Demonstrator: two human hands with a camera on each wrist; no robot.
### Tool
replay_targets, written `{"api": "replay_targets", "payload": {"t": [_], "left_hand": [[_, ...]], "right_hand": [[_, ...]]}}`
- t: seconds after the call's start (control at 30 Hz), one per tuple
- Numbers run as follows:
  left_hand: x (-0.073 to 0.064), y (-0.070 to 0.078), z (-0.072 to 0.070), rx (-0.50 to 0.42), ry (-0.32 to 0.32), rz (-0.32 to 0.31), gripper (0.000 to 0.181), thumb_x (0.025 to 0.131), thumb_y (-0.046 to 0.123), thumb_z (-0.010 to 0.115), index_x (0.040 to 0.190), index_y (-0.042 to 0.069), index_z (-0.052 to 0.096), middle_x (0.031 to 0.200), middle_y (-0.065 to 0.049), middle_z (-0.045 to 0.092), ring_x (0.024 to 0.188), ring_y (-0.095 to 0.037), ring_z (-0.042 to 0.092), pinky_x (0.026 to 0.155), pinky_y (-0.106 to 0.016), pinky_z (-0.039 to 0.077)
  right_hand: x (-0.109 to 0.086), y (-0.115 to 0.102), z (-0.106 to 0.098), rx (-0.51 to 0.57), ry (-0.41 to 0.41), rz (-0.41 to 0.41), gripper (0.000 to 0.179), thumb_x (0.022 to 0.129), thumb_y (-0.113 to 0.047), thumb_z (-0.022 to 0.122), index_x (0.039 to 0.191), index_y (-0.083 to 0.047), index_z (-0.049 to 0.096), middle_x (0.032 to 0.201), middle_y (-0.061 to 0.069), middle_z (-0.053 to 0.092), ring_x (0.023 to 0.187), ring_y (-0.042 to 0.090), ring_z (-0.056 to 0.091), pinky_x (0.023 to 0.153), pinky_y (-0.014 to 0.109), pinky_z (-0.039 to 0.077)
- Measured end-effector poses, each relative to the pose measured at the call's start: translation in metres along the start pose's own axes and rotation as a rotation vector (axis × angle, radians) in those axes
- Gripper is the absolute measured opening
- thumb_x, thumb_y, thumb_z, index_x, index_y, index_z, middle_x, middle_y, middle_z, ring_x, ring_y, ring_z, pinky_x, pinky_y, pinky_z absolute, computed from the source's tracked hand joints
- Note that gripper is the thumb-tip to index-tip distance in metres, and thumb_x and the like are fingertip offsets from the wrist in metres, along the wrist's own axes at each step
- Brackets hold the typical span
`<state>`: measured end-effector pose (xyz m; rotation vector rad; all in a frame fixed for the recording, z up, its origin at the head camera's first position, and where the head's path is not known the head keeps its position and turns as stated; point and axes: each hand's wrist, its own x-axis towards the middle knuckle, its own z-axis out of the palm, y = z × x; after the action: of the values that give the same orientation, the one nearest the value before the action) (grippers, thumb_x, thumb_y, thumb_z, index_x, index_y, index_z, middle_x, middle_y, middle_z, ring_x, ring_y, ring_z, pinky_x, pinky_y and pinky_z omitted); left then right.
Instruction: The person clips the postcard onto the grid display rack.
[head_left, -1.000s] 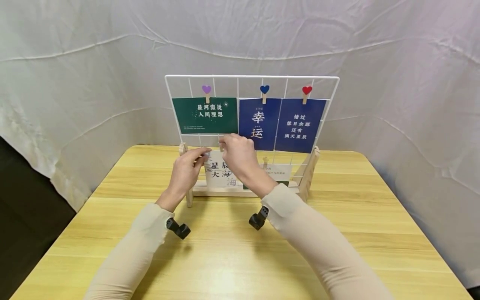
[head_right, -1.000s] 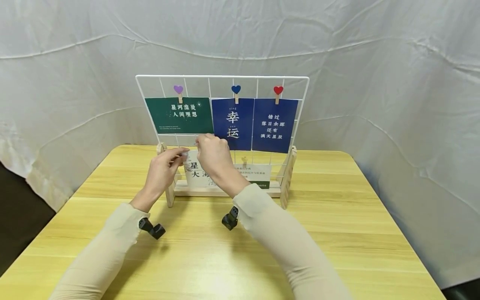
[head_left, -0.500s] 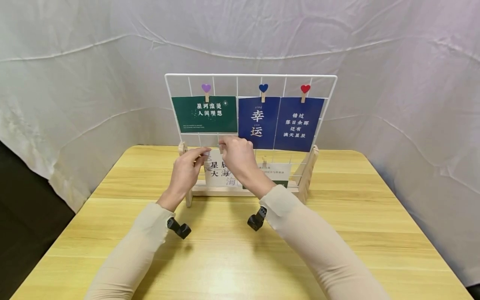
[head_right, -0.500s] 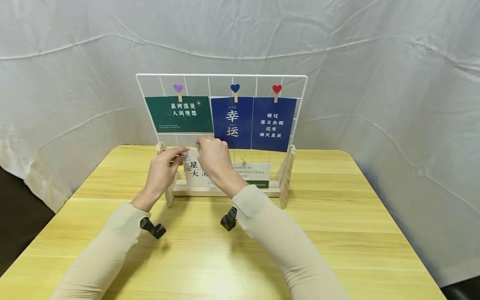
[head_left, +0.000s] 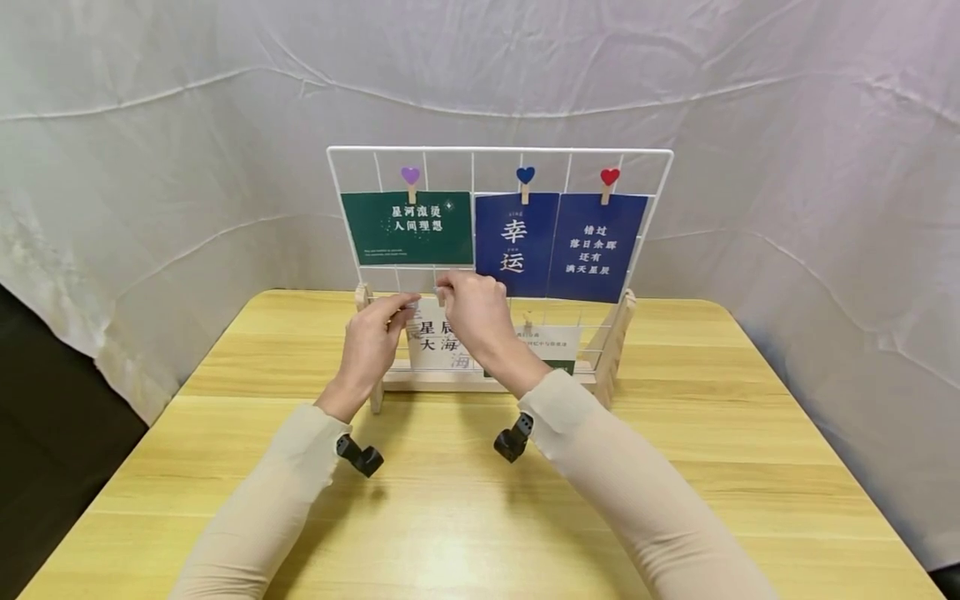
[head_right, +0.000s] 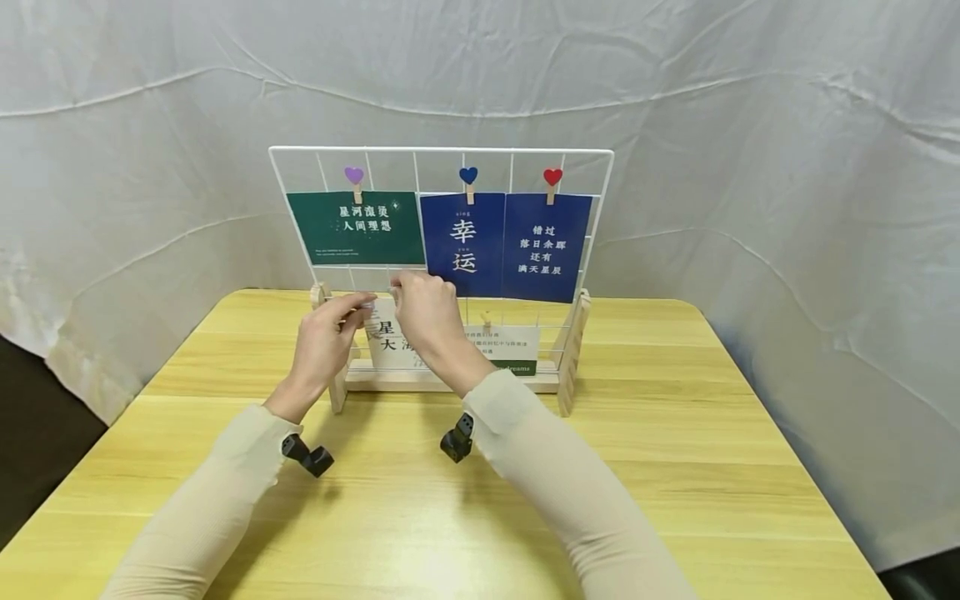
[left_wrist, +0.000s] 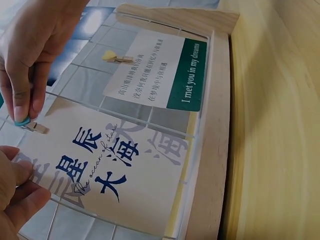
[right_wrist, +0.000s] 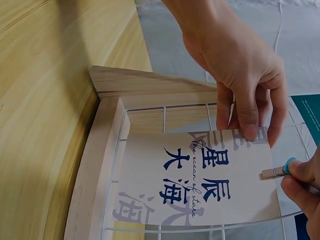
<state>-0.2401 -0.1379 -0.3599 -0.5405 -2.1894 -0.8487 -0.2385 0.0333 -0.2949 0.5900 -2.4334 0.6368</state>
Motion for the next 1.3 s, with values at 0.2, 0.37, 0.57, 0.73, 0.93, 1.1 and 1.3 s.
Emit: {"api": "replay_targets", "payload": {"t": [0.2, 0.37, 0.57, 0.73, 0.93, 1.1, 1.3], "left_hand": [[-0.002, -0.001, 0.001, 0.045, 0.056, 0.095, 0.021, 0.091, 0.009, 0.068, 0.112, 0.008, 0.072, 0.102, -0.009, 0.069, 0.092, -0.025, 0.067, 0.075, -0.042, 0.057], [-0.001, 0.001, 0.000, 0.068, 0.084, 0.133, 0.018, 0.091, 0.011, 0.068, 0.108, 0.007, 0.073, 0.100, -0.010, 0.064, 0.088, -0.025, 0.066, 0.071, -0.043, 0.057], [0.000, 0.002, -0.001, 0.108, 0.085, 0.144, 0.017, 0.091, 0.012, 0.070, 0.107, 0.008, 0.074, 0.099, -0.009, 0.064, 0.086, -0.025, 0.066, 0.068, -0.044, 0.057], [0.001, 0.001, -0.001, 0.109, 0.097, 0.153, 0.017, 0.088, 0.012, 0.072, 0.105, 0.007, 0.074, 0.098, -0.009, 0.064, 0.087, -0.024, 0.066, 0.069, -0.044, 0.057], [0.003, 0.001, -0.001, 0.118, 0.094, 0.164, 0.016, 0.089, 0.010, 0.071, 0.104, 0.005, 0.074, 0.097, -0.010, 0.063, 0.086, -0.024, 0.065, 0.070, -0.043, 0.058], [0.003, 0.000, -0.003, 0.125, 0.086, 0.159, 0.016, 0.089, 0.009, 0.071, 0.104, 0.004, 0.074, 0.097, -0.010, 0.063, 0.087, -0.024, 0.065, 0.072, -0.042, 0.058], [0.004, 0.001, -0.007, 0.118, 0.077, 0.144, 0.017, 0.088, 0.008, 0.073, 0.104, 0.004, 0.073, 0.097, -0.010, 0.064, 0.087, -0.024, 0.066, 0.074, -0.040, 0.058]], "right_hand": [[0.002, 0.000, -0.001, 0.000, -0.024, 0.020, 0.015, 0.096, -0.015, 0.064, 0.106, -0.013, 0.076, 0.096, 0.001, 0.074, 0.086, 0.020, 0.071, 0.084, 0.045, 0.053], [-0.001, 0.001, 0.000, 0.007, 0.001, -0.004, 0.017, 0.096, -0.015, 0.064, 0.110, -0.012, 0.074, 0.101, 0.003, 0.074, 0.089, 0.021, 0.071, 0.080, 0.045, 0.055], [-0.004, 0.001, 0.000, 0.013, 0.038, -0.033, 0.016, 0.095, -0.012, 0.064, 0.107, -0.009, 0.075, 0.102, 0.004, 0.074, 0.091, 0.022, 0.071, 0.077, 0.045, 0.056], [-0.006, 0.001, 0.000, -0.005, 0.039, -0.057, 0.017, 0.096, -0.011, 0.063, 0.109, -0.008, 0.074, 0.103, 0.006, 0.073, 0.089, 0.022, 0.071, 0.074, 0.042, 0.057], [-0.010, 0.000, -0.001, -0.011, 0.045, -0.088, 0.019, 0.095, -0.006, 0.062, 0.113, -0.006, 0.071, 0.101, 0.007, 0.073, 0.086, 0.022, 0.071, 0.068, 0.038, 0.058], [-0.014, -0.001, -0.004, -0.007, 0.065, -0.105, 0.020, 0.094, -0.005, 0.063, 0.112, -0.005, 0.071, 0.099, 0.008, 0.073, 0.084, 0.023, 0.071, 0.065, 0.040, 0.057], [-0.020, 0.001, -0.010, 0.036, 0.071, -0.114, 0.020, 0.095, -0.007, 0.063, 0.114, -0.005, 0.071, 0.107, 0.009, 0.072, 0.094, 0.024, 0.070, 0.077, 0.041, 0.057]]}}
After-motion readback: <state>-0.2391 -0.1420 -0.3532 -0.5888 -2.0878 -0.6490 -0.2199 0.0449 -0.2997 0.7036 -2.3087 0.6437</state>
